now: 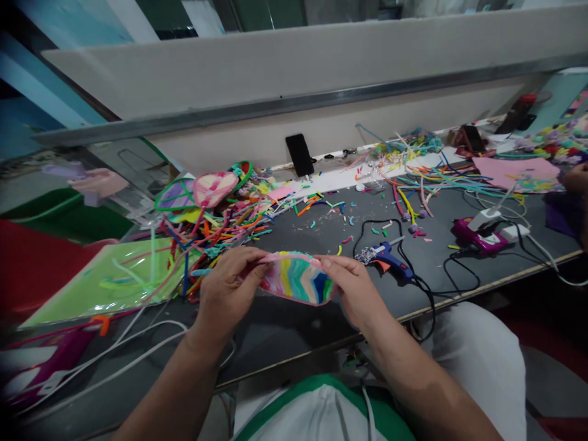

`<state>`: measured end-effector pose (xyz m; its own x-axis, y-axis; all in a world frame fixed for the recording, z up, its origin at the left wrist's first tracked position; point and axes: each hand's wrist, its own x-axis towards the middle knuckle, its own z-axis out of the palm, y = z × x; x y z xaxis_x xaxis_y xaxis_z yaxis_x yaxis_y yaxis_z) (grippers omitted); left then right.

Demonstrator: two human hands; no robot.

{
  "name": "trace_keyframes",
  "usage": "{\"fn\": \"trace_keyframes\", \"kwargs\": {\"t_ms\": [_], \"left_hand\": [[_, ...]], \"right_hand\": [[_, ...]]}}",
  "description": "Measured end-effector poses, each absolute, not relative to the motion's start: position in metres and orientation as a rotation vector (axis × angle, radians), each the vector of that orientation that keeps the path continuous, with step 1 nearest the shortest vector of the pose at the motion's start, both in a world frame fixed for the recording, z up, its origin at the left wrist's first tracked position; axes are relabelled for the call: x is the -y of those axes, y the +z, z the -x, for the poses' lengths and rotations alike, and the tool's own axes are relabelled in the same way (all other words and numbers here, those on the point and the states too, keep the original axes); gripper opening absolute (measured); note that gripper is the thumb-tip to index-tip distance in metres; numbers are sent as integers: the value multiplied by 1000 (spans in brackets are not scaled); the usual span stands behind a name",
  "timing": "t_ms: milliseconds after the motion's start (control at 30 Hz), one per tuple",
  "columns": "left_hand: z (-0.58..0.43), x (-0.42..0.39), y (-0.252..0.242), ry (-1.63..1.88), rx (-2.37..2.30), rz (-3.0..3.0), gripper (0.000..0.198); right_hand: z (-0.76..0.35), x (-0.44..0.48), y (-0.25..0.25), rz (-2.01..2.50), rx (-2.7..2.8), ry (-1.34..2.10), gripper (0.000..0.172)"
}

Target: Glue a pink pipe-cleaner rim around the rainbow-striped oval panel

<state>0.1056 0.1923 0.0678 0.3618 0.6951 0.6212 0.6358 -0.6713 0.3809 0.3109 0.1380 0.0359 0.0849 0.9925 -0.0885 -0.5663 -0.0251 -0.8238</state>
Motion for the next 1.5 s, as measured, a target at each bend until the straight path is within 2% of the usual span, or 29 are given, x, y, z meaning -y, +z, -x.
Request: {"fn": "trace_keyframes", "kwargs": {"t_ms": [467, 800, 967, 1167, 1500], "left_hand": [[-104, -187, 67, 1337, -1157, -2581, 8], [-102, -187, 69, 1432, -1122, -2625, 8], [-97, -188, 65, 1563, -1020, -2691, 13], [-90, -184, 61, 1560, -984, -2801, 20], [-87, -192, 50, 1529, -907, -2794, 19]], "right_hand": [[-302, -131, 22, 1007, 1005, 940, 22], [-303, -132, 27, 972, 1056, 973, 24], [-316, -133, 35, 1066, 1338, 793, 28], [-329, -140, 29, 1042, 1590, 637, 37], [-324, -143, 21, 856, 1628, 688, 28]]}}
